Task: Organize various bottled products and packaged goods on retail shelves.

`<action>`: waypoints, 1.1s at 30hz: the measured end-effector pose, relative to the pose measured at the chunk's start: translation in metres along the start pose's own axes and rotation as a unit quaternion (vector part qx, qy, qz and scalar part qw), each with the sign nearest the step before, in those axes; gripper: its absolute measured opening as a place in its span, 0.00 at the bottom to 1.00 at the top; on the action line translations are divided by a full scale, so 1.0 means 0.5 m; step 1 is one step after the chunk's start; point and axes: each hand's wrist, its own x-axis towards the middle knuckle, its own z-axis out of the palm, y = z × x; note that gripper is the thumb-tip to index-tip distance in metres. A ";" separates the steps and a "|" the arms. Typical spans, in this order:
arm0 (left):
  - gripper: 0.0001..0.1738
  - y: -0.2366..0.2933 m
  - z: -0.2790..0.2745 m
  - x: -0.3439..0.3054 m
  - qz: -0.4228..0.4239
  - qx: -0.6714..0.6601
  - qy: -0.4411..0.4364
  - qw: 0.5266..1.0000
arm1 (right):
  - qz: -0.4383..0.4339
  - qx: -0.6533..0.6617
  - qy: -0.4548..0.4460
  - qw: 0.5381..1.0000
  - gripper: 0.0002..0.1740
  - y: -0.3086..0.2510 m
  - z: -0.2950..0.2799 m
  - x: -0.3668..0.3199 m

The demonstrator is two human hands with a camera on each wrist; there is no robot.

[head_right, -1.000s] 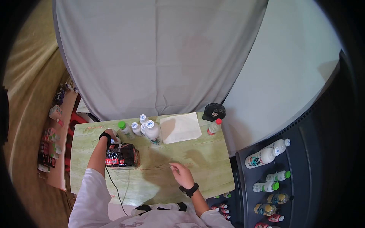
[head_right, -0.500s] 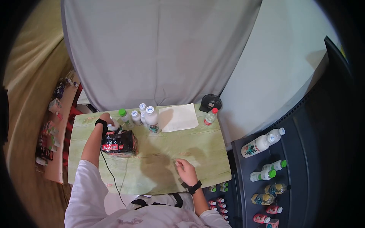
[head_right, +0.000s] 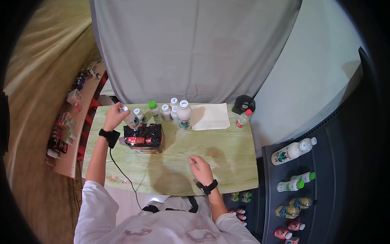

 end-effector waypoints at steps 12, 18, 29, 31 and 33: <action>0.14 0.127 -0.037 -0.284 -0.045 -0.178 -0.038 0.982 | -0.040 0.015 -0.071 0.997 0.14 -0.058 0.084 -0.028; 0.17 0.148 0.015 -0.375 -0.050 -0.241 -0.057 0.968 | -0.018 0.015 -0.097 0.995 0.17 -0.063 0.092 -0.054; 0.18 0.179 0.102 -0.361 -0.027 -0.212 -0.103 0.971 | -0.033 0.017 -0.139 0.990 0.27 -0.034 0.101 -0.010; 0.17 0.188 0.119 -0.348 -0.031 -0.209 -0.114 0.971 | -0.018 -0.004 -0.161 0.987 0.29 -0.039 0.088 0.014; 0.17 0.197 0.138 -0.338 -0.024 -0.209 -0.125 0.969 | -0.013 -0.016 -0.174 0.985 0.32 -0.030 0.078 0.031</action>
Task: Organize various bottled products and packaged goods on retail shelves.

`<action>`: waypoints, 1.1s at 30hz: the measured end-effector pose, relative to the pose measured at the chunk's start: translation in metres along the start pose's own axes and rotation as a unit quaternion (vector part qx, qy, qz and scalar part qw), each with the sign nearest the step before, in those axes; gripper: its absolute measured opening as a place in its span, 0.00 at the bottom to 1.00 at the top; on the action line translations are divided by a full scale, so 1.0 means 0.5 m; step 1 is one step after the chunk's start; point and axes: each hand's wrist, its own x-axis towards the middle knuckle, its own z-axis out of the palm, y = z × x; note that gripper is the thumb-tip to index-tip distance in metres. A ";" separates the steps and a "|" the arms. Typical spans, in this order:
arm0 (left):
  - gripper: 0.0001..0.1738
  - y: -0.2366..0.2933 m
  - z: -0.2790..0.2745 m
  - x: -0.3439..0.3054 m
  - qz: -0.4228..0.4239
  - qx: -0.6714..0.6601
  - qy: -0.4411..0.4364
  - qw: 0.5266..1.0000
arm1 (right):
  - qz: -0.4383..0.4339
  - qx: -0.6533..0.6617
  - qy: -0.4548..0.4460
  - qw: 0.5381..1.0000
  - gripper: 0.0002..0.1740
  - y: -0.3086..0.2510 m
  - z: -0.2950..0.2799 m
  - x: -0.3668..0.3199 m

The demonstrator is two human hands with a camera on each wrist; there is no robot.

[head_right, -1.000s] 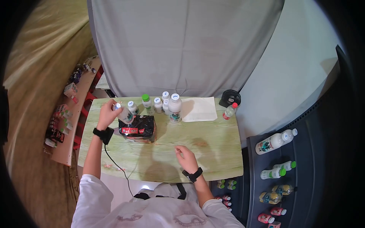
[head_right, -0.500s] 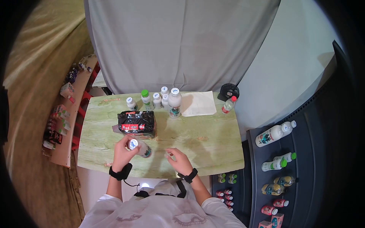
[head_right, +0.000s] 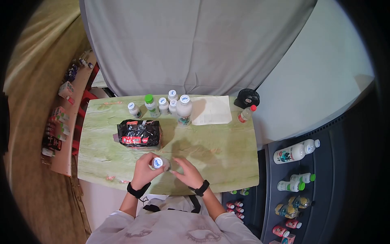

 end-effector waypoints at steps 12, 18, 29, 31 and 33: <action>0.18 0.020 0.110 0.128 0.029 -0.044 -0.054 0.997 | 0.006 -0.053 -0.016 0.998 0.42 0.115 -0.078 0.055; 0.20 0.007 0.179 0.166 0.059 -0.020 -0.075 0.995 | 0.005 -0.031 -0.014 0.999 0.42 0.168 -0.105 0.066; 0.20 0.037 0.225 0.190 0.054 -0.003 -0.135 0.989 | 0.013 -0.010 0.034 0.999 0.42 0.160 -0.145 0.043; 0.20 0.035 0.233 0.174 0.049 -0.004 -0.141 0.989 | 0.021 -0.019 0.040 0.999 0.42 0.146 -0.154 0.029; 0.20 0.040 0.237 0.158 0.050 -0.005 -0.144 0.988 | 0.031 -0.010 0.048 0.998 0.41 0.134 -0.156 0.008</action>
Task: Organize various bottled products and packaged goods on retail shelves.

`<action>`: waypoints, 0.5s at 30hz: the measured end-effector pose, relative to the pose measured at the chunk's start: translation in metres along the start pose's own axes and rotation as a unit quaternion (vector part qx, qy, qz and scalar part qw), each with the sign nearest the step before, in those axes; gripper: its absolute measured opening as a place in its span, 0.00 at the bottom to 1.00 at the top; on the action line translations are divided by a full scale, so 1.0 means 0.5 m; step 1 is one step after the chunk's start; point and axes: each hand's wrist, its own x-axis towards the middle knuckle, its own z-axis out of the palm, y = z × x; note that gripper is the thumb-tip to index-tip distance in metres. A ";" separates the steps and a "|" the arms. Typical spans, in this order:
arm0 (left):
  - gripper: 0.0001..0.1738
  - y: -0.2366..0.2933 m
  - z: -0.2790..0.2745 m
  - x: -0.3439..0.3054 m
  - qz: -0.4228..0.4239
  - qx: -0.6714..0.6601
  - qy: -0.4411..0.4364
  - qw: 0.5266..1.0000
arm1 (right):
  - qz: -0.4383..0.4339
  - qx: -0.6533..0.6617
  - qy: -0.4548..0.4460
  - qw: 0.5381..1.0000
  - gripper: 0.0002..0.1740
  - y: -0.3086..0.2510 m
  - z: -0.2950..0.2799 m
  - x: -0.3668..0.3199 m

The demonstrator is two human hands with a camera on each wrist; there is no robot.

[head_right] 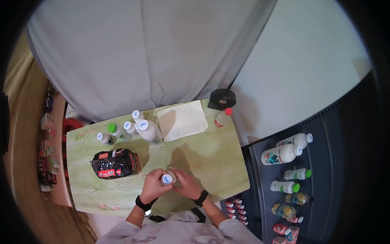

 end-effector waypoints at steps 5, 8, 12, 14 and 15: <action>0.20 0.033 0.019 -0.053 0.033 0.010 -0.027 0.999 | 0.001 -0.001 0.036 0.999 0.41 -0.011 0.015 -0.084; 0.19 0.056 0.025 -0.097 0.063 0.012 -0.046 0.997 | -0.009 -0.015 0.070 0.997 0.40 -0.013 0.037 -0.150; 0.20 0.072 0.052 -0.185 0.139 0.010 -0.063 0.988 | 0.010 -0.044 0.135 0.990 0.39 -0.039 0.079 -0.268; 0.20 0.083 0.064 -0.246 0.178 0.004 -0.074 0.981 | 0.043 -0.059 0.166 0.983 0.38 -0.062 0.115 -0.341; 0.19 0.091 0.069 -0.277 0.196 -0.001 -0.076 0.978 | 0.049 -0.059 0.188 0.979 0.38 -0.078 0.133 -0.378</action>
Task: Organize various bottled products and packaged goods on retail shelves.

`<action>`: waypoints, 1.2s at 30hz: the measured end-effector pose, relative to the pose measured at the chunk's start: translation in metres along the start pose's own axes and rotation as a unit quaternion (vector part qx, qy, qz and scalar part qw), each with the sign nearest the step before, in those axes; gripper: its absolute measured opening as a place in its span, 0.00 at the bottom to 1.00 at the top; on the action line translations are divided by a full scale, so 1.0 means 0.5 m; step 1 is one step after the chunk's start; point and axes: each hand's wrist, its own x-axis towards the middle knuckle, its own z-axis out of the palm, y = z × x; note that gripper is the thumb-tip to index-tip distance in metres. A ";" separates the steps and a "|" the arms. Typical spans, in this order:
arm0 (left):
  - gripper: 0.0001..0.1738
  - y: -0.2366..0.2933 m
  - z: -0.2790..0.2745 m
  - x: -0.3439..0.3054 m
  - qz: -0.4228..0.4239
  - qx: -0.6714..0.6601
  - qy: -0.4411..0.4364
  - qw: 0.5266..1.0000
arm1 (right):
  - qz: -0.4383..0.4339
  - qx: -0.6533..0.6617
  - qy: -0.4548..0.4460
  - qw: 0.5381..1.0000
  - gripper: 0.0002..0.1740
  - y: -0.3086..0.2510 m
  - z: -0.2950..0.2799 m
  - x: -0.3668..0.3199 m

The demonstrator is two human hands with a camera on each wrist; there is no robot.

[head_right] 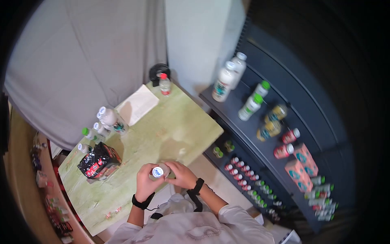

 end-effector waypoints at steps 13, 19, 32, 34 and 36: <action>0.16 0.260 0.120 -0.348 0.053 -0.089 -0.213 0.972 | 0.142 -0.004 0.173 0.975 0.35 -0.152 0.076 -0.571; 0.17 0.388 0.230 -0.422 0.126 -0.119 -0.325 0.930 | 0.187 -0.015 0.332 0.925 0.35 -0.186 0.065 -0.771; 0.17 0.738 0.580 -0.680 0.274 -0.189 -0.449 0.829 | 0.256 -0.053 0.518 0.815 0.34 -0.230 -0.057 -1.291; 0.17 0.807 0.641 -0.734 0.266 -0.208 -0.464 0.819 | 0.258 -0.048 0.552 0.791 0.35 -0.231 -0.078 -1.386; 0.17 0.872 0.700 -0.784 0.234 -0.203 -0.486 0.817 | 0.278 -0.057 0.567 0.774 0.35 -0.225 -0.103 -1.477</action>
